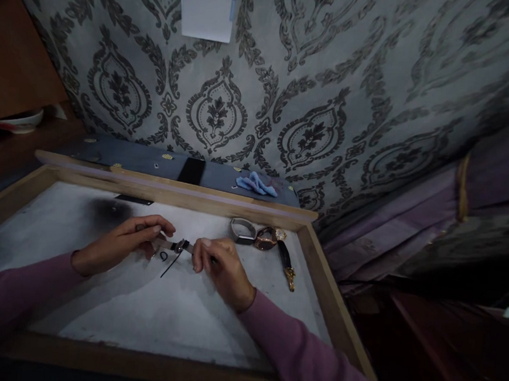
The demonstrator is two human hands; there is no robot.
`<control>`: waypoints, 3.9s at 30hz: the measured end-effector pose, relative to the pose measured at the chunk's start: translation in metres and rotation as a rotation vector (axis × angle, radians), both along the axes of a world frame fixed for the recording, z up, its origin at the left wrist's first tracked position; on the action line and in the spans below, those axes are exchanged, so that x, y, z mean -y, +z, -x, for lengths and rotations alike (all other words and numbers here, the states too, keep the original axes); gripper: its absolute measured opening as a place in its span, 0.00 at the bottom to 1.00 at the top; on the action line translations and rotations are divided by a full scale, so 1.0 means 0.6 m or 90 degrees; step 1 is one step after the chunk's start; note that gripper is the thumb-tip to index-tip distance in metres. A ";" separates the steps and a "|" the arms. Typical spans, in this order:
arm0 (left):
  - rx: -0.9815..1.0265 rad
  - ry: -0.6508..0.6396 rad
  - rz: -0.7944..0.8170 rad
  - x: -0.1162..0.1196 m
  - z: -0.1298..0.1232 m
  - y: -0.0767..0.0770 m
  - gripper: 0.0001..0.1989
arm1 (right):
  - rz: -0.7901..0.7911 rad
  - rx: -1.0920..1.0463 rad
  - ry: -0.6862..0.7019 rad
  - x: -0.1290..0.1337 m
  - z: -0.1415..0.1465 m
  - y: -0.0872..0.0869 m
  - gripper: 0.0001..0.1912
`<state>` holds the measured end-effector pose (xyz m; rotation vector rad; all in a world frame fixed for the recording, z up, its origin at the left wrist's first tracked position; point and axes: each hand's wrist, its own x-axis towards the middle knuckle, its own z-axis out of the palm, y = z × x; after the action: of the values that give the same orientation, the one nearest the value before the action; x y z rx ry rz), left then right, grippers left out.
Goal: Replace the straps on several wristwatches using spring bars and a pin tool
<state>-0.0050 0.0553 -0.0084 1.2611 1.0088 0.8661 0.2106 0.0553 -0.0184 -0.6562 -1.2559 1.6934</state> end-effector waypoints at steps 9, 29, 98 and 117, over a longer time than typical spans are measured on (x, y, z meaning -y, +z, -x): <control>0.264 0.065 0.304 0.007 -0.014 -0.008 0.14 | -0.151 0.087 0.003 0.012 -0.004 0.007 0.27; 0.221 -0.003 0.187 0.009 -0.017 -0.012 0.13 | -0.308 0.248 0.068 0.015 -0.003 0.005 0.26; 0.072 -0.140 0.143 0.033 -0.031 -0.029 0.14 | 0.017 0.131 -0.093 0.005 0.017 -0.026 0.13; -0.053 -0.135 0.029 0.024 -0.024 -0.024 0.17 | 0.100 -0.004 -0.065 -0.006 0.012 -0.015 0.18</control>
<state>0.0093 0.0407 -0.0231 1.3470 0.9357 0.6275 0.2037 0.0591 -0.0271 -0.7947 -1.0732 1.7195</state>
